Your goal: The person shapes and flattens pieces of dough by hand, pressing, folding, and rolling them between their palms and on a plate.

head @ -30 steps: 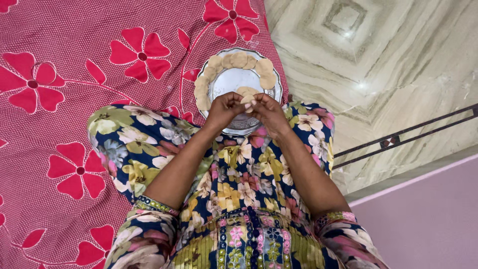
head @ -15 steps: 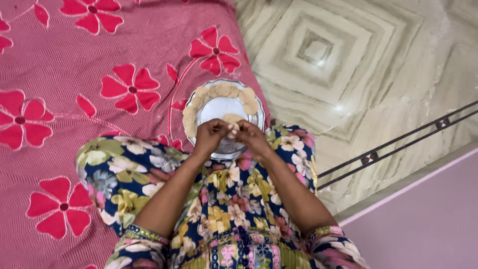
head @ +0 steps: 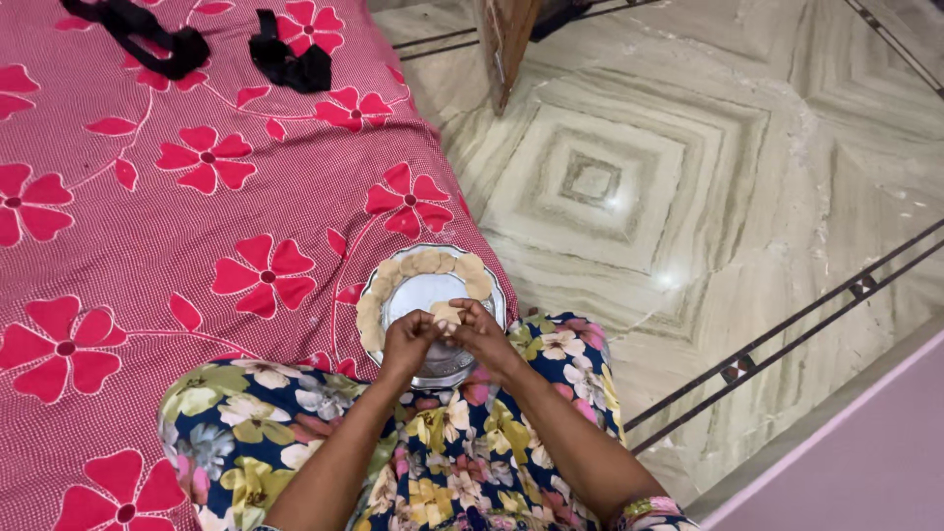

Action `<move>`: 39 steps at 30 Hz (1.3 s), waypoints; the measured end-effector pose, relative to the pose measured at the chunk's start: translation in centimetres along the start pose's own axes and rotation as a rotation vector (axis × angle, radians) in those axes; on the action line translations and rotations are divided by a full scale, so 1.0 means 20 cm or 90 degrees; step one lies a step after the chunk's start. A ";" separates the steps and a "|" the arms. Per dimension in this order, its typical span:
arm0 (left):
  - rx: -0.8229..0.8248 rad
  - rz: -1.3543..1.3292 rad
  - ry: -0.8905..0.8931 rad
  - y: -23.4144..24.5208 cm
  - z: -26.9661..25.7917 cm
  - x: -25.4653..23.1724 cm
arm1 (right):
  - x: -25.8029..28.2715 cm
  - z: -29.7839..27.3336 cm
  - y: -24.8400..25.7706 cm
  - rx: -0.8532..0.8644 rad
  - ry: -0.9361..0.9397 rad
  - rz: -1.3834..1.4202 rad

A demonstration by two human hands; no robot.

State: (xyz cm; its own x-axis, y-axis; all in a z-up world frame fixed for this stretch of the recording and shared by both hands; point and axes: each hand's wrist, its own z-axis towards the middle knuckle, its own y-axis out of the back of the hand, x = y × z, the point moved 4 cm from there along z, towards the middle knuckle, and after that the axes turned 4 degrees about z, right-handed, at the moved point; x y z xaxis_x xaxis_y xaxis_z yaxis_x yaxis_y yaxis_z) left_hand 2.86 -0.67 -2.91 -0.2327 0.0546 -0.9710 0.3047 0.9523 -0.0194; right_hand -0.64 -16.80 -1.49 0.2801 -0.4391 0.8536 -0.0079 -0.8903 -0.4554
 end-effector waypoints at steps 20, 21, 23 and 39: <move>0.026 -0.101 -0.010 -0.02 0.05 0.12 | -0.17 0.04 0.13 -0.037 -0.055 0.089; 0.033 -0.095 -0.031 -0.02 0.03 0.13 | -0.17 0.03 0.14 -0.051 -0.028 0.069; 0.029 -0.075 -0.021 -0.02 0.02 0.14 | -0.16 0.04 0.14 -0.064 0.009 0.047; -0.062 0.015 -0.033 -0.04 -0.02 -0.13 | -0.12 0.12 0.14 0.037 0.002 -0.017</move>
State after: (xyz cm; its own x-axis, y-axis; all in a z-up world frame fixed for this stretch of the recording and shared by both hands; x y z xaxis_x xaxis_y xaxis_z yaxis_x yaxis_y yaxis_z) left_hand 2.88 -1.47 -0.37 -0.1784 0.0640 -0.9819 0.2179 0.9757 0.0240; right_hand 1.00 -17.94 -5.49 0.2771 -0.4159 0.8662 0.0556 -0.8930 -0.4466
